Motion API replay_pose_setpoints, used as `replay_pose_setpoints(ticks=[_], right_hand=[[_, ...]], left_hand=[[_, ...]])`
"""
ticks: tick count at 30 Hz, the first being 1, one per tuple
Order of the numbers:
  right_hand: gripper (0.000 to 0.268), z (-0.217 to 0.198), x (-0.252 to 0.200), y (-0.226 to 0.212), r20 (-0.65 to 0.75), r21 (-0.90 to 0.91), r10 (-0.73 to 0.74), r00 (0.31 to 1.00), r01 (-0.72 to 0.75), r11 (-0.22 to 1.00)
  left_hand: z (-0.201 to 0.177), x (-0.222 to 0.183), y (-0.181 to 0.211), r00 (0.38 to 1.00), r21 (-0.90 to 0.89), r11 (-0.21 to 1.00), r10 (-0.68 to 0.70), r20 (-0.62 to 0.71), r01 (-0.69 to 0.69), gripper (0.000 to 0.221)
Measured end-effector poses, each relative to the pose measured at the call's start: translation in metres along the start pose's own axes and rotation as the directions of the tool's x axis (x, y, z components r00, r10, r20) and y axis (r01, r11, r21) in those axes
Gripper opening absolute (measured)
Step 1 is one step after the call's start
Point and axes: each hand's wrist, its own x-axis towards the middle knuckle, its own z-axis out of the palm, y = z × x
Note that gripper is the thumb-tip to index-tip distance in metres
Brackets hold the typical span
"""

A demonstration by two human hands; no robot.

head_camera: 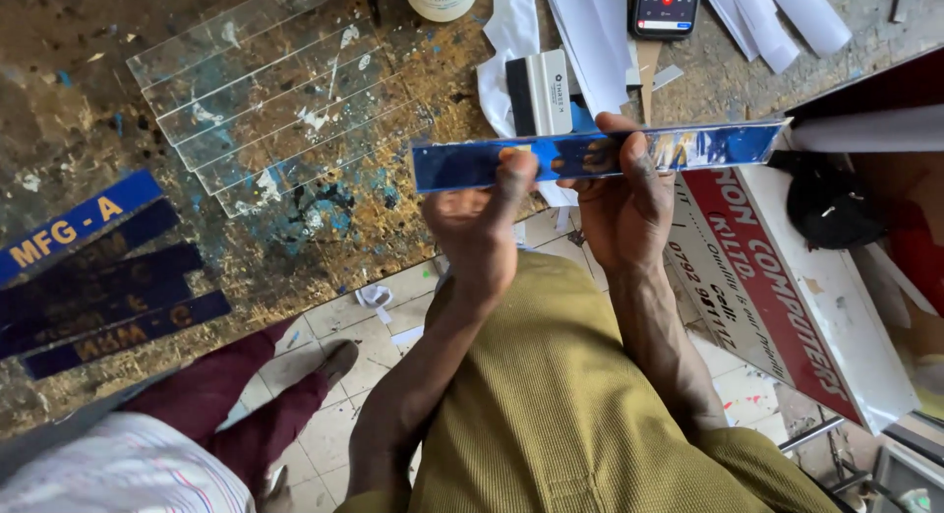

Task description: Preparing and organizing vinyl sign strips by peeling off backing, arranging them on a workbench, and using a spray bottle.

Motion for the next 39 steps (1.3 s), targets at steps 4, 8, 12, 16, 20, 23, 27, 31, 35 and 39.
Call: replay_pose_setpoints(ticks=[4, 8, 12, 16, 20, 23, 27, 31, 35, 39], right_hand=[[0.037, -0.004, -0.002, -0.006, 0.002, -0.003, 0.005, 1.000, -0.005, 1.000], [0.035, 0.001, -0.004, -0.007, 0.017, -0.015, -0.006, 1.000, 0.007, 1.000], [0.035, 0.016, -0.010, -0.004, 0.002, -0.020, -0.002, 1.000, 0.002, 1.000], [0.036, 0.030, -0.010, 0.004, 0.012, -0.063, -0.009, 1.000, 0.010, 0.998], [0.035, 0.034, -0.013, 0.014, 0.010, -0.072, -0.020, 1.000, 0.021, 0.997], [0.036, 0.037, -0.016, 0.021, -0.003, -0.088, -0.018, 1.000, 0.018, 0.996], [0.039, 0.043, -0.021, 0.031, -0.041, -0.151, 0.007, 0.999, -0.013, 0.988], [0.039, 0.055, -0.026, 0.045, -0.069, -0.180, 0.007, 0.998, -0.019, 0.983], [0.036, 0.076, -0.032, 0.061, -0.083, -0.201, 0.034, 0.996, -0.050, 0.978], [0.030, 0.081, -0.037, 0.081, -0.124, -0.183, 0.079, 0.989, -0.101, 0.978]], left_hand=[[-0.025, 0.019, 0.007, 0.992, 0.127, 0.988, 0.097, -0.085, -0.085, 0.016], [-0.041, 0.031, 0.011, 0.981, 0.170, 0.976, 0.153, -0.118, -0.132, 0.019], [-0.034, 0.033, 0.021, 0.979, 0.071, 0.991, 0.120, -0.163, -0.110, 0.027], [-0.039, 0.030, 0.006, 0.983, 0.045, 0.994, 0.106, -0.152, -0.100, 0.027], [-0.039, 0.016, -0.011, 0.995, 0.033, 0.997, 0.070, -0.066, -0.067, 0.018], [-0.034, 0.010, -0.015, 1.000, -0.034, 0.999, 0.021, 0.018, -0.021, 0.019], [-0.051, 0.011, -0.032, 0.992, -0.076, 0.997, -0.004, 0.126, 0.014, 0.014], [-0.047, 0.013, 0.002, 0.979, -0.098, 0.992, -0.054, 0.199, 0.074, 0.012], [-0.063, 0.015, 0.004, 0.981, -0.097, 0.995, -0.013, 0.195, 0.032, 0.017], [-0.094, 0.014, -0.010, 0.998, -0.085, 0.994, -0.060, 0.013, 0.061, 0.016]])
